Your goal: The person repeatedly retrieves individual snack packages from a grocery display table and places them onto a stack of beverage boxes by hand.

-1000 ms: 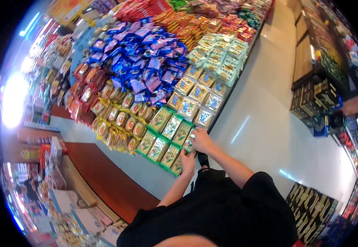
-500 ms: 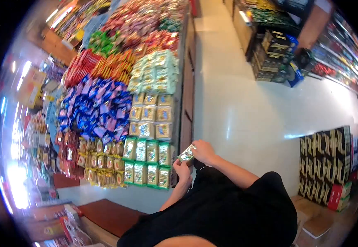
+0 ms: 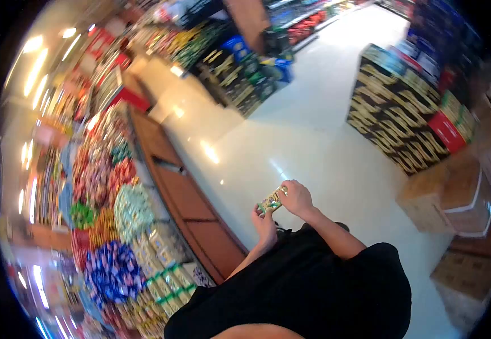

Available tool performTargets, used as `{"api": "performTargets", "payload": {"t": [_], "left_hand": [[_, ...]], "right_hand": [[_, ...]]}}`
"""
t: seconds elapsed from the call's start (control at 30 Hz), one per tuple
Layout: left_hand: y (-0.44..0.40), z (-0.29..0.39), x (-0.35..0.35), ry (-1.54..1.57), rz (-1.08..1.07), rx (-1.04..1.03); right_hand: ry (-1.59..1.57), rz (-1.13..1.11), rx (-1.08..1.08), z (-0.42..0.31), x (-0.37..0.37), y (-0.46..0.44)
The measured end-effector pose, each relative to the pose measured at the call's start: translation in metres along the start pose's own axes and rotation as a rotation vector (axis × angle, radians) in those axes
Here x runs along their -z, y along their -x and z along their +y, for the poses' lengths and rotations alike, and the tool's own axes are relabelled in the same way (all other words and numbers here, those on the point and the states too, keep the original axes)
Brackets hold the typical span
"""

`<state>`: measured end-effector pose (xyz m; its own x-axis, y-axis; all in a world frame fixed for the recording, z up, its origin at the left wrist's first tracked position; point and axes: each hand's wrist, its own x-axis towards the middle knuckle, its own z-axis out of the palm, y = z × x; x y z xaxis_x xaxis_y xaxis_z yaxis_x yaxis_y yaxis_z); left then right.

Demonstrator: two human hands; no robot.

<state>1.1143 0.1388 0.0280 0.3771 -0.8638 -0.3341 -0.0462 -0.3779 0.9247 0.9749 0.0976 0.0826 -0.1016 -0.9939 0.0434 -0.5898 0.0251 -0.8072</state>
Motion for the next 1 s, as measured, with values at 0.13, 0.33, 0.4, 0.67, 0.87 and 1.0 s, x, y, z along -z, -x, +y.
{"api": "performTargets", "payload": {"t": [0.13,0.33,0.4,0.67,0.87,1.0], "left_hand": [[0.006,0.018,-0.074,-0.059,-0.238,-0.085],[0.022,0.04,-0.185,-0.346,-0.604,-0.327],[0.03,0.043,-0.226,-0.361,-0.743,-0.326],[0.067,0.061,-0.411,-0.32,-1.035,-0.263],[0.093,0.099,-0.545,-0.317,-1.322,-0.247],[0.108,0.097,-0.616,-0.337,-1.43,-0.255]], "right_hand": [[-0.049,0.243,-0.145,0.048,0.075,0.007],[-0.228,0.641,-0.409,0.119,0.136,0.042],[-0.277,0.752,-0.477,0.146,0.154,0.051],[-0.087,0.974,-0.591,0.248,0.275,0.021],[-0.112,1.02,-0.704,0.303,0.391,0.005],[-0.12,1.105,-0.772,0.322,0.449,-0.003]]}}
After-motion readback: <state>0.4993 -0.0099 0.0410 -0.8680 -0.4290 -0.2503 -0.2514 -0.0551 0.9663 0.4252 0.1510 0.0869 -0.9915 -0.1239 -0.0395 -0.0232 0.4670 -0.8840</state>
